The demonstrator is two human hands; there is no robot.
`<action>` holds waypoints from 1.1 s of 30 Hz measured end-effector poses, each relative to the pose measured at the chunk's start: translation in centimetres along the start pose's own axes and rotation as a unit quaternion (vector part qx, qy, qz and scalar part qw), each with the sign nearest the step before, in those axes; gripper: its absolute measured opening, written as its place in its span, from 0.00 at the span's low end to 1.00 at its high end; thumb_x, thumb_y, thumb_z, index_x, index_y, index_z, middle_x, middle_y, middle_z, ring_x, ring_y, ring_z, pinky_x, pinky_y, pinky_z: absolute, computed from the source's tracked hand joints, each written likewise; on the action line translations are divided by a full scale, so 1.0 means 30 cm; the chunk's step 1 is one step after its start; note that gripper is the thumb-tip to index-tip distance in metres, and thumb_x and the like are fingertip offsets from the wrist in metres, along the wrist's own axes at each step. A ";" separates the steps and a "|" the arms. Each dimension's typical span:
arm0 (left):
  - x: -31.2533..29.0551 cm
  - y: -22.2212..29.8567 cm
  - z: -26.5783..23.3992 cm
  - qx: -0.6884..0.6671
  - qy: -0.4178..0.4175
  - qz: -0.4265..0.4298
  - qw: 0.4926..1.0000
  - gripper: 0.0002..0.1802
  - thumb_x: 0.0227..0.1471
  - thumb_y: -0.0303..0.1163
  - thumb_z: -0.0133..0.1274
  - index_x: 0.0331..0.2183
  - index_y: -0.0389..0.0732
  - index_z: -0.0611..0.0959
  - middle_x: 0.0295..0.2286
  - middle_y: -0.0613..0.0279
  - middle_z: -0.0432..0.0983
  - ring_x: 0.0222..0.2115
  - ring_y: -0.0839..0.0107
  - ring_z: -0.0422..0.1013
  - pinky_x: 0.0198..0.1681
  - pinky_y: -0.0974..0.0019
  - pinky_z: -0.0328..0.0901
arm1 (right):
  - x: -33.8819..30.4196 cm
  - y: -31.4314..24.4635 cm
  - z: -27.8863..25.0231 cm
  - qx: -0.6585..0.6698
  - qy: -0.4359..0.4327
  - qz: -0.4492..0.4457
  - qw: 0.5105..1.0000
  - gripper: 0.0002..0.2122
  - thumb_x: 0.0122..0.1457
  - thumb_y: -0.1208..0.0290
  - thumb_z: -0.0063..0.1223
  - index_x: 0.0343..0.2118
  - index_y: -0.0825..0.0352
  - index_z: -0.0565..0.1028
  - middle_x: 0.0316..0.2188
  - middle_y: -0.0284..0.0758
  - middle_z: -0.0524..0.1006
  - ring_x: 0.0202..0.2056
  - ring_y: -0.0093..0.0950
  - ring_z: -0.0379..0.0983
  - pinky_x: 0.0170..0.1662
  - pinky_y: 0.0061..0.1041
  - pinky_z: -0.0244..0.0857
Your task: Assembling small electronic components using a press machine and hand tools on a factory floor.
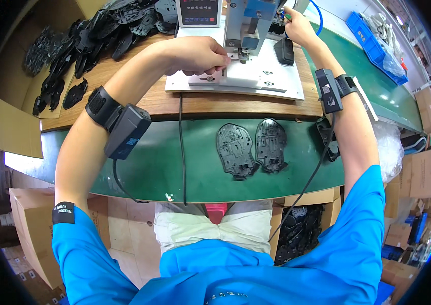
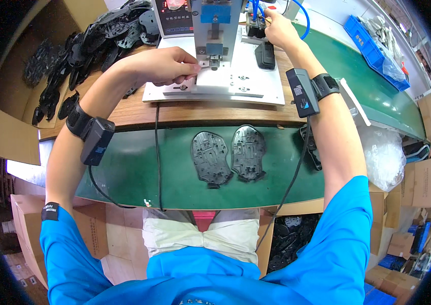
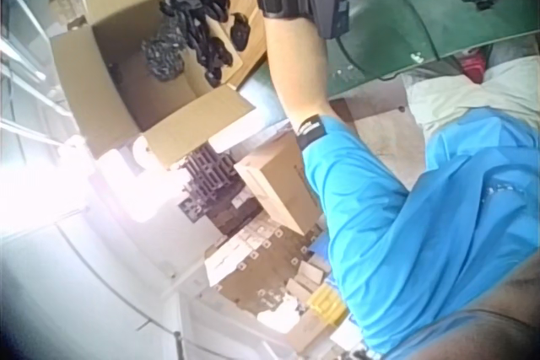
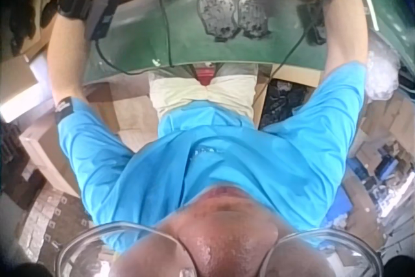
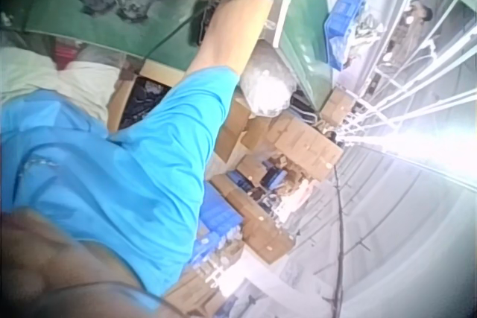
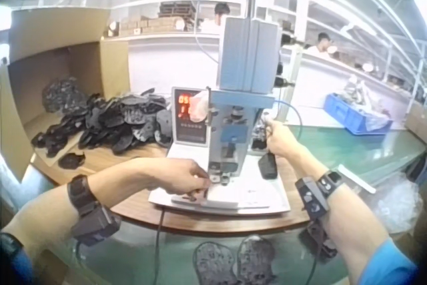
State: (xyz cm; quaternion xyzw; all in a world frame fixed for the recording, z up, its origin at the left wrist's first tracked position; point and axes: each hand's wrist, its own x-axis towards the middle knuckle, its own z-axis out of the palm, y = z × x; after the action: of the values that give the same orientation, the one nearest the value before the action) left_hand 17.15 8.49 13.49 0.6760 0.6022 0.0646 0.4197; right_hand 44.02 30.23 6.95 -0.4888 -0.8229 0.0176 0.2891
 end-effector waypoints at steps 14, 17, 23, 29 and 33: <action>0.011 -0.028 0.030 -0.025 0.038 0.039 0.998 0.22 0.66 0.46 0.51 0.47 0.35 0.83 0.24 0.75 0.72 0.21 0.85 0.59 0.22 0.74 0.55 | 0.016 0.057 0.040 -0.014 0.029 -0.015 0.999 0.28 0.55 0.80 0.47 0.61 0.59 0.71 0.51 0.53 0.77 0.53 0.51 0.74 0.58 0.41 0.67; 0.015 -0.032 0.038 -0.019 0.034 0.066 0.997 0.23 0.67 0.45 0.50 0.46 0.34 0.83 0.25 0.74 0.74 0.23 0.84 0.60 0.25 0.73 0.57 | 0.018 0.062 0.035 -0.016 0.025 -0.012 0.999 0.28 0.55 0.80 0.47 0.62 0.58 0.71 0.52 0.53 0.77 0.53 0.51 0.74 0.58 0.41 0.67; 0.070 -0.108 0.050 -0.040 0.017 0.126 0.991 0.20 0.68 0.43 0.49 0.42 0.34 0.83 0.27 0.69 0.76 0.26 0.81 0.65 0.33 0.71 0.62 | -0.001 0.025 0.003 -0.018 0.024 0.004 1.000 0.27 0.56 0.79 0.47 0.61 0.61 0.71 0.52 0.53 0.77 0.54 0.52 0.73 0.59 0.40 0.66; 0.059 -0.116 0.072 -0.092 0.018 0.140 0.986 0.18 0.69 0.43 0.47 0.37 0.36 0.79 0.25 0.70 0.71 0.26 0.81 0.64 0.32 0.71 0.62 | -0.040 -0.032 -0.051 0.060 0.014 0.009 0.998 0.19 0.63 0.79 0.43 0.56 0.67 0.73 0.41 0.58 0.79 0.46 0.52 0.77 0.48 0.41 0.70; 0.040 -0.099 0.069 -0.100 0.010 0.147 0.984 0.19 0.70 0.42 0.45 0.30 0.39 0.76 0.23 0.75 0.67 0.24 0.83 0.59 0.28 0.73 0.57 | -0.034 -0.016 -0.044 0.060 0.037 -0.016 0.997 0.19 0.63 0.78 0.43 0.56 0.68 0.73 0.42 0.58 0.79 0.47 0.52 0.77 0.49 0.41 0.70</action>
State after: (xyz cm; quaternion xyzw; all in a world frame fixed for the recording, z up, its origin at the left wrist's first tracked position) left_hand 16.44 8.29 9.77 0.7115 0.4909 0.1924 0.4645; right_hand 44.67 28.82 7.74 -0.4573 -0.8172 0.0442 0.3482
